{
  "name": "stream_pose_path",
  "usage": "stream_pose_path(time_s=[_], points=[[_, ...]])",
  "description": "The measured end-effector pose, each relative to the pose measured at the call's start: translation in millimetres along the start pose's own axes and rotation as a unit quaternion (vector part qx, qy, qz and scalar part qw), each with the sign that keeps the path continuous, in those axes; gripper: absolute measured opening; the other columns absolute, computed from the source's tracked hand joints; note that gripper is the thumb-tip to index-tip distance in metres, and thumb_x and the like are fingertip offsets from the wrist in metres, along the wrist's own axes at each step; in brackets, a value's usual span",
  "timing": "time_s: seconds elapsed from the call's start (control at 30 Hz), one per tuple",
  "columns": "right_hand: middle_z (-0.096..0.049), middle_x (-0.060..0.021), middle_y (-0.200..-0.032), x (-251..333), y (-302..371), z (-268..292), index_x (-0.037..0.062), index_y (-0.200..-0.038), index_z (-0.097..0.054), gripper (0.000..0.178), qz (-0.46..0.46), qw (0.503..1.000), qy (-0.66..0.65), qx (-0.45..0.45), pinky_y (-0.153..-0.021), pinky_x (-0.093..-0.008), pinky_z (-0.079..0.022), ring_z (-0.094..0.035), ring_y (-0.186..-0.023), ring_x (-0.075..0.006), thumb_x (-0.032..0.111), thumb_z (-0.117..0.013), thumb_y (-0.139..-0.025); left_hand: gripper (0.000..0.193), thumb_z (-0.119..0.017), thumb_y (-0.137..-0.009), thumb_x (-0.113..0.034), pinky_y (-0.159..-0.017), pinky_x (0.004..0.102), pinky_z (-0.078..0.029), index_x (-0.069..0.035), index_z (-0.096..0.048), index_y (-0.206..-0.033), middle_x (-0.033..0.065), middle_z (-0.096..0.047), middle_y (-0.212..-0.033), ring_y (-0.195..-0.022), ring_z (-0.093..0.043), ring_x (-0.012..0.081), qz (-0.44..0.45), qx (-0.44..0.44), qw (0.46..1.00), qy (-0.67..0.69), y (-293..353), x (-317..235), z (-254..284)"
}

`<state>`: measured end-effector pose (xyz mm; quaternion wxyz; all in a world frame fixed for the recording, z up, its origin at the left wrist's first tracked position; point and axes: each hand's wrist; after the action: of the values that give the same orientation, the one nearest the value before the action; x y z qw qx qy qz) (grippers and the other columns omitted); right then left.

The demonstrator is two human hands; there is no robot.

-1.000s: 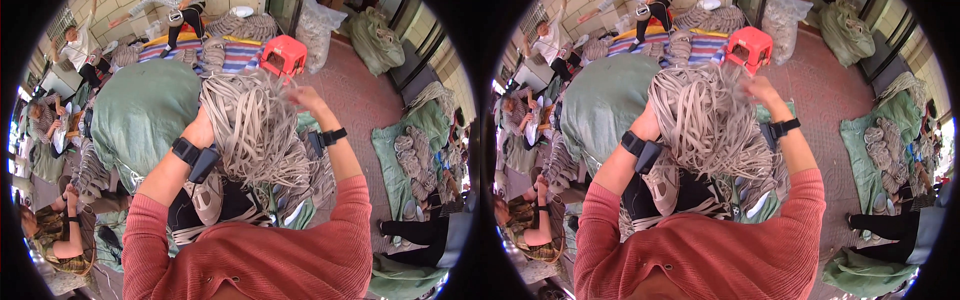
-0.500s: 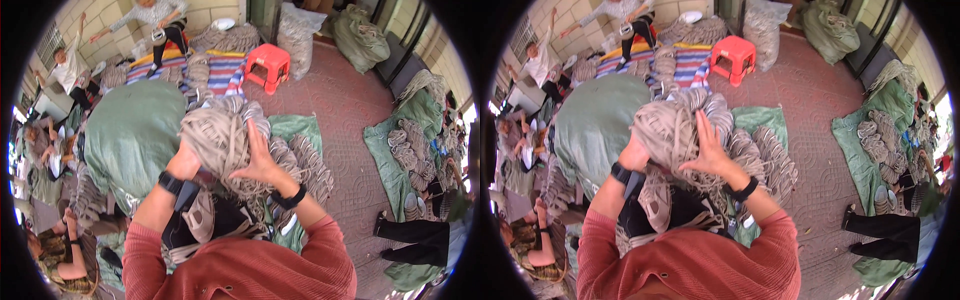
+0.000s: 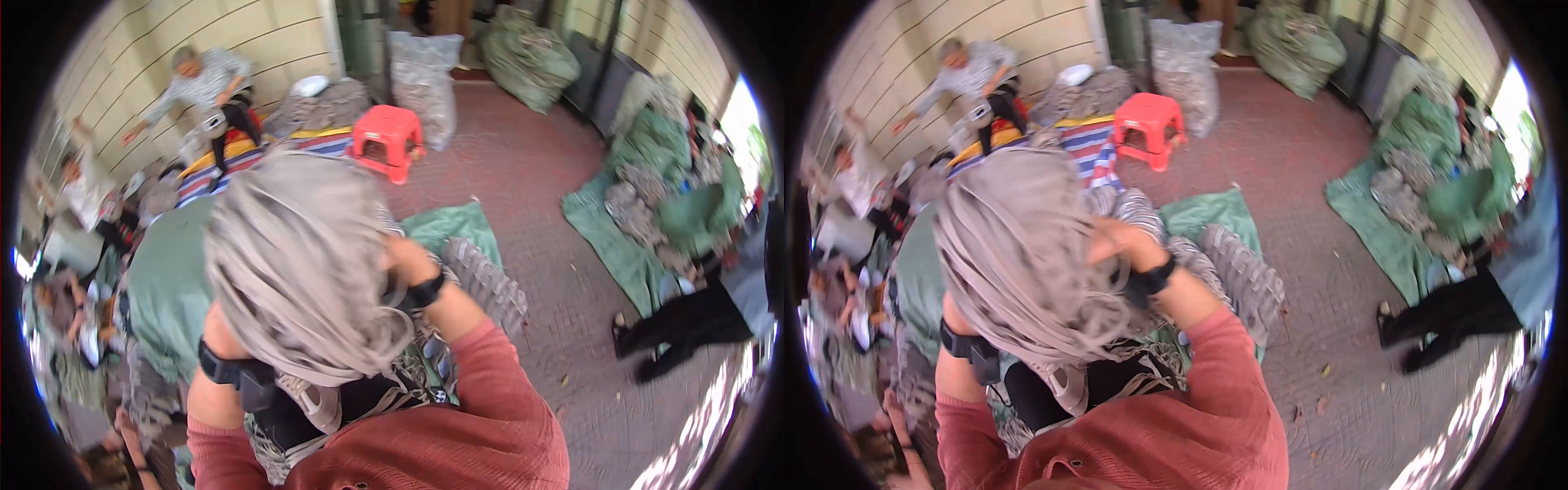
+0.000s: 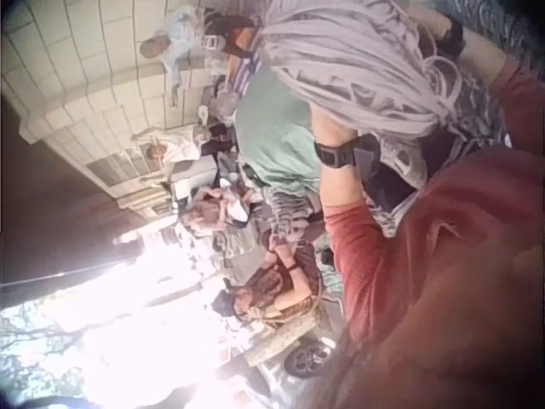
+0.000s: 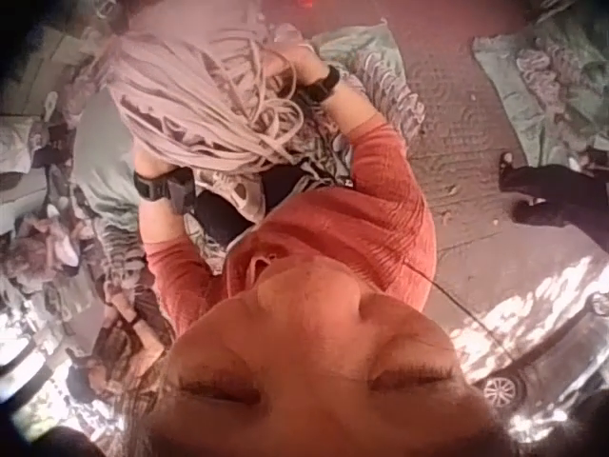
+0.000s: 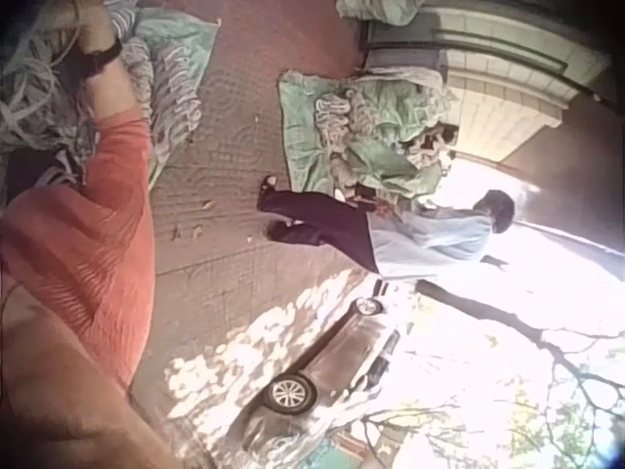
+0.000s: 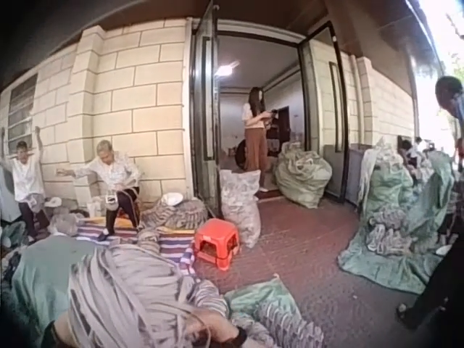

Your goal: Threading long laces or cords through the components of shoe uppers during manual assembly.

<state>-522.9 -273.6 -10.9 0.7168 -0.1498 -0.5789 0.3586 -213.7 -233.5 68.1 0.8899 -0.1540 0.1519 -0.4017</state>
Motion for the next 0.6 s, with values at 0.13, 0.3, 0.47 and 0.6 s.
stream_pose_path(time_s=[0.13, 0.3, 0.47, 0.6], points=[[-0.036, -0.012, -0.136, -48, -8, -68, 0.0028, -0.137, -0.026, 0.077, 0.018, 0.97, -0.241, 0.023, -0.097, -0.0389, -0.034, -0.038, -0.123, -0.0244, 0.022, -0.068, -0.075, 0.051, -0.058, -0.084, -0.024, -0.104, 0.0371, -0.033, -0.003, -0.046, -0.129, 0.0138, -0.048, -0.132, -0.121, -0.045, 0.0276, -0.022, -0.014, 0.999, -0.021, -37, 9, 5], [-0.058, -0.0085, -0.119, -22, 13, -36, 0.0007, -0.124, -0.05, 0.046, -0.11, 0.765, -0.633, -0.041, -0.091, -0.031, -0.047, -0.057, -0.107, -0.0206, 0.008, -0.059, -0.08, 0.043, -0.054, -0.088, -0.023, -0.101, 0.0395, -0.037, -0.002, -0.049, -0.125, 0.0137, -0.052, -0.127, -0.117, -0.049, 0.0276, 0.13, -0.071, 0.924, 0.352, -71, 25, -34], [-0.06, -0.01, -0.115, -20, 6, 5, 0.0023, -0.122, -0.052, 0.05, -0.264, 0.779, -0.514, -0.242, -0.088, -0.0357, -0.05, -0.059, -0.102, -0.0241, 0.024, -0.062, -0.078, 0.044, -0.054, -0.089, -0.025, -0.09, 0.0353, -0.048, 0.006, -0.05, -0.121, 0.0183, -0.059, -0.115, -0.104, -0.059, 0.0251, 0.192, 0.038, 0.598, 0.777, -68, 19, -26], [-0.06, -0.0095, -0.111, 27, -38, 30, 0.003, -0.119, -0.054, 0.048, -0.264, 0.853, -0.342, -0.291, -0.086, -0.0393, -0.05, -0.059, -0.098, -0.0248, 0.036, -0.055, -0.084, 0.048, -0.05, -0.091, -0.029, -0.09, 0.0335, -0.046, 0.006, -0.047, -0.125, 0.0172, -0.059, -0.115, -0.106, -0.058, 0.023, 0.256, 0.117, 0.723, 0.631, -10, 40, -20]])
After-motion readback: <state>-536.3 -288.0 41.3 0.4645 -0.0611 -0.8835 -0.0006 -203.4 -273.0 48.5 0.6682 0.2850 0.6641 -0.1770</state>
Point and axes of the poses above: each hand's wrist, its own y-axis away from the middle knuckle, its own z-axis out of the back of the hand, x = y × z
